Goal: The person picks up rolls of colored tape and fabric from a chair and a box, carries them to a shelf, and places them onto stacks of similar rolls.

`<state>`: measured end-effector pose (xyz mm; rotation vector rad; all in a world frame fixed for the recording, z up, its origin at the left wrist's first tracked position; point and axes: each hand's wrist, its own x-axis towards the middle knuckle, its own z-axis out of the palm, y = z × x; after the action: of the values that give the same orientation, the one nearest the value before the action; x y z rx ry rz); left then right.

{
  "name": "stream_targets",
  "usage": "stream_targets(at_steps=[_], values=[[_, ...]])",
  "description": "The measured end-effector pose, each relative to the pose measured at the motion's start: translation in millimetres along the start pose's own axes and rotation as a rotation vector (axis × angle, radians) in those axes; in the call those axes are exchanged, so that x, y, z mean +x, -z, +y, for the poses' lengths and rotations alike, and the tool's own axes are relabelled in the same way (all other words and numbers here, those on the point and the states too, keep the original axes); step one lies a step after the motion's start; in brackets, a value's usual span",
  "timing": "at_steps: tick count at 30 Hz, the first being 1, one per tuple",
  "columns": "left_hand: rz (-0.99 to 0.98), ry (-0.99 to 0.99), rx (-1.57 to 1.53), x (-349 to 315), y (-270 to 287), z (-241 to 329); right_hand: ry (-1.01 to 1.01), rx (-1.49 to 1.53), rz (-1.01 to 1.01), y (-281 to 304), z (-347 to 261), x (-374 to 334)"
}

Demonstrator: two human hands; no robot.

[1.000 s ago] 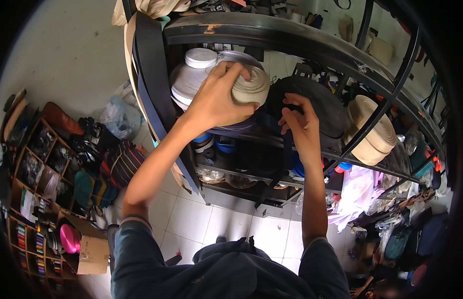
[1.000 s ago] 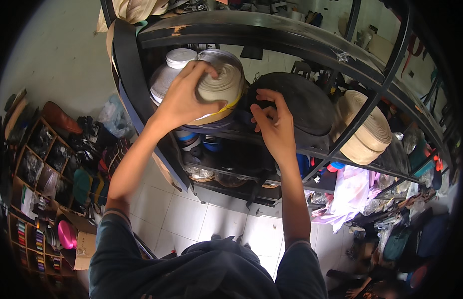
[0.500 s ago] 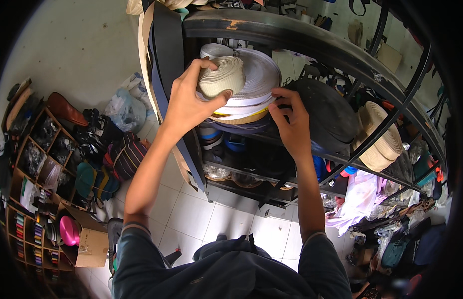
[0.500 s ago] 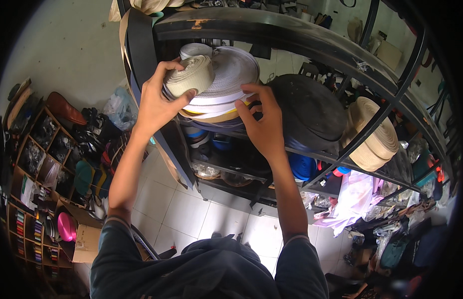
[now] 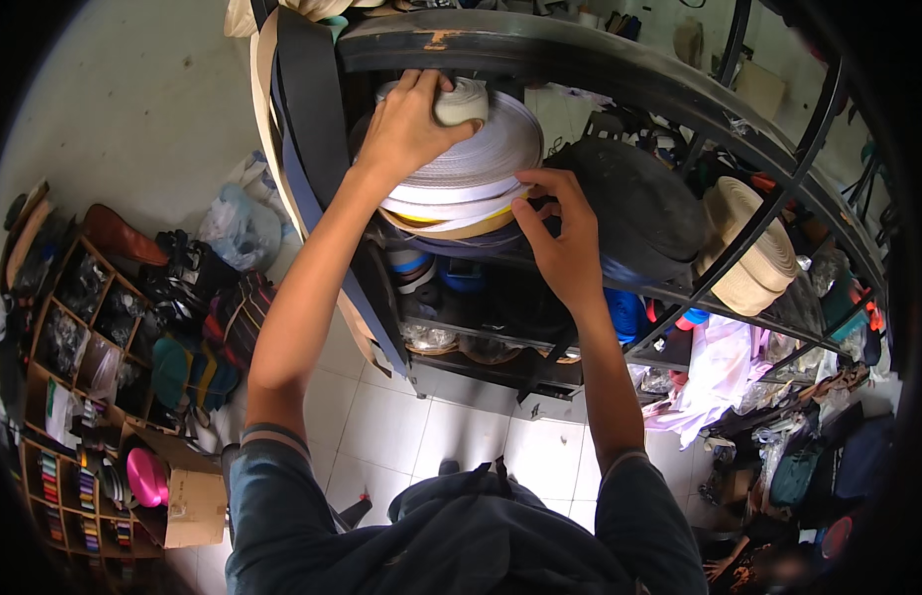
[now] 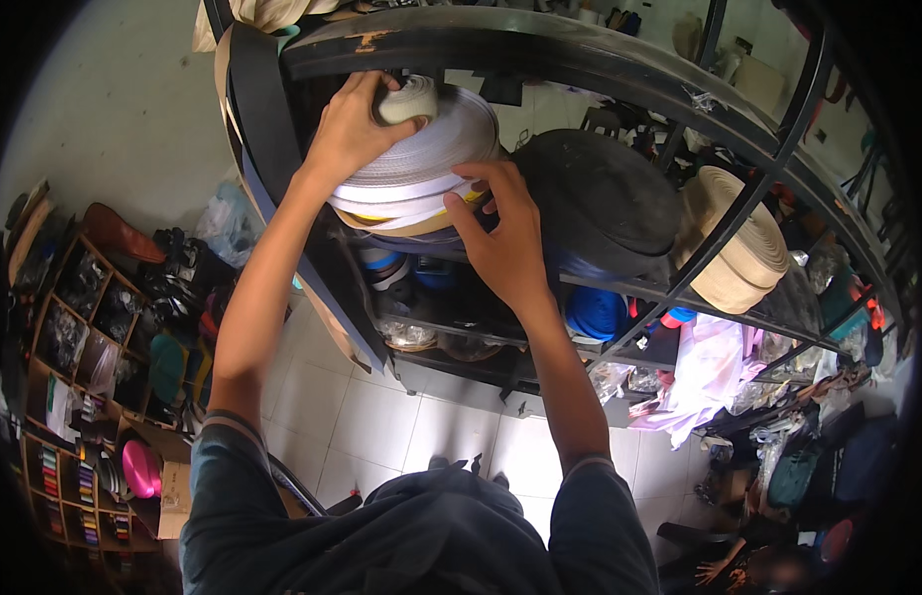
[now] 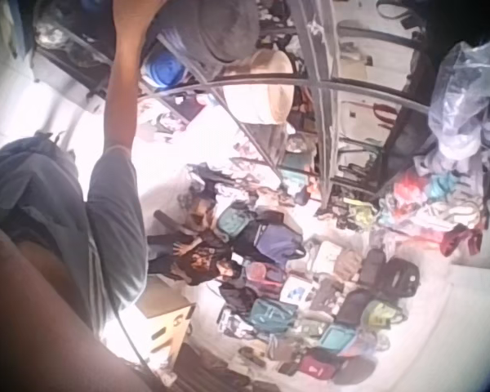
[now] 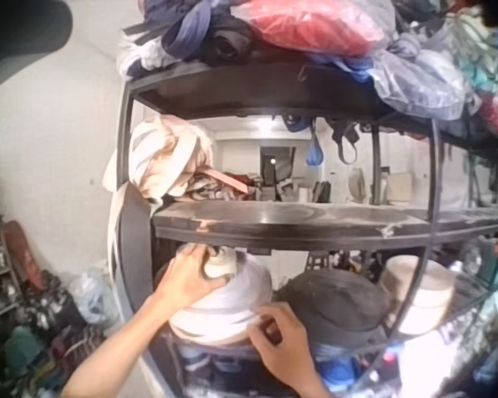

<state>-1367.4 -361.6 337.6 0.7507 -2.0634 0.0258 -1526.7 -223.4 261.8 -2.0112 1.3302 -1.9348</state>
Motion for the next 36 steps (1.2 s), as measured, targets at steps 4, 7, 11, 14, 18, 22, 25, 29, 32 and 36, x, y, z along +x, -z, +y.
stream_targets(at_steps=[4,7,11,14,18,22,25,29,32,36], values=[[-0.020,-0.106,0.107,-6.2,-3.8,-10.0,-0.013,-0.026,0.050,9.5,1.8,-4.6],[-0.164,-0.099,-0.067,20.8,10.6,-34.6,-0.002,-0.143,0.048,12.0,5.2,2.0],[-0.342,0.089,0.261,38.6,10.4,-81.6,0.273,-0.299,-0.003,-3.0,5.8,36.5],[-0.580,0.124,0.327,50.2,9.2,-73.6,0.295,-0.280,-0.109,-16.8,9.5,49.6],[-0.682,0.172,0.372,58.5,10.8,-74.0,0.303,-0.311,-0.152,-25.8,17.2,54.8],[-0.721,0.203,0.274,59.8,10.2,-72.9,0.268,-0.351,-0.124,-32.3,26.1,52.2],[-0.660,0.194,0.249,60.3,3.4,-80.4,0.275,-0.485,-0.121,-34.6,32.0,51.8],[-0.405,0.257,0.357,52.5,-8.0,-91.3,0.166,-0.349,-0.126,-34.0,36.0,56.0],[0.207,-0.059,-0.074,38.2,-14.4,-83.0,0.064,-0.258,-0.090,-35.4,41.7,60.0],[0.056,0.102,-0.206,39.3,7.2,-50.7,-0.005,-0.312,-0.085,-39.2,43.4,63.6]])
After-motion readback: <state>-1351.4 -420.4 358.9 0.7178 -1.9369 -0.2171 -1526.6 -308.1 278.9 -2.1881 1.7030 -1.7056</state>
